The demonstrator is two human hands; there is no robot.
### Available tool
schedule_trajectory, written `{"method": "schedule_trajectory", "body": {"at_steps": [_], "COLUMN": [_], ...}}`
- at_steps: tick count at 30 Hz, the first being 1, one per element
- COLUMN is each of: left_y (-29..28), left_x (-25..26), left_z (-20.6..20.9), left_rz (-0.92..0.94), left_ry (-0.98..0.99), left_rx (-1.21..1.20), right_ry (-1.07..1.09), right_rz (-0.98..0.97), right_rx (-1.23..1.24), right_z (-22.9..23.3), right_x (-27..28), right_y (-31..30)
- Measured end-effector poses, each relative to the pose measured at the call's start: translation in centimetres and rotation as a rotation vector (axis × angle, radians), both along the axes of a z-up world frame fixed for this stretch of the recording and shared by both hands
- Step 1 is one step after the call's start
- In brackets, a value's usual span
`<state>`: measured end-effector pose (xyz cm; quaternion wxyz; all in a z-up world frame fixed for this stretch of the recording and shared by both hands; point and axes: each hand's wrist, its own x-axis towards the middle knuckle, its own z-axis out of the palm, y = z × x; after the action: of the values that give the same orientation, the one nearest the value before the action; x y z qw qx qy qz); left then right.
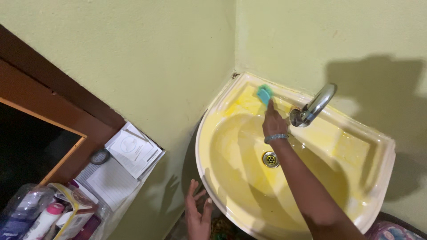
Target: The person scrubs a yellow bathroom sink using a blue scrubbing brush. They systematically clean the basin, the faucet, and the surrounding rim, occasionally rinsing the brush under running water to remove debris.
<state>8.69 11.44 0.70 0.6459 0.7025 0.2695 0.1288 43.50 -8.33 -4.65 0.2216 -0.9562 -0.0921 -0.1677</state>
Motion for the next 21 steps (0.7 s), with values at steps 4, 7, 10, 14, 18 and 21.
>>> {"method": "schedule_trajectory", "body": {"at_steps": [4,7,10,14,18,21], "left_y": [-1.1,-2.1,-3.5,-5.0,-6.6,-7.7], "left_x": [0.1,0.0,0.1,-0.1,-0.5,-0.8], "left_z": [-0.3,-0.6,-0.7,0.0,0.9,1.2], "left_rz": [0.000,-0.016,-0.014,-0.053,-0.057,-0.051], "left_ry": [-0.047,-0.049,-0.093,-0.123,-0.195,-0.189], "left_rx": [0.059,0.059,0.044,0.144,0.196,0.219], "right_ry": [0.168,0.220,0.124,0.190,0.381,0.404], "right_rz": [-0.120,-0.118,-0.052,-0.010,-0.025,-0.026], "right_rx": [-0.002,-0.043,-0.119,-0.187,-0.268,-0.232], "right_z": [-0.1,0.5,1.1,3.1,5.7,6.7], "right_x": [-3.3,-5.9,-8.4,-10.5,-11.0,-10.4], "right_y": [-3.1,-6.3,-9.0,-12.3,-16.1,-20.1]}}
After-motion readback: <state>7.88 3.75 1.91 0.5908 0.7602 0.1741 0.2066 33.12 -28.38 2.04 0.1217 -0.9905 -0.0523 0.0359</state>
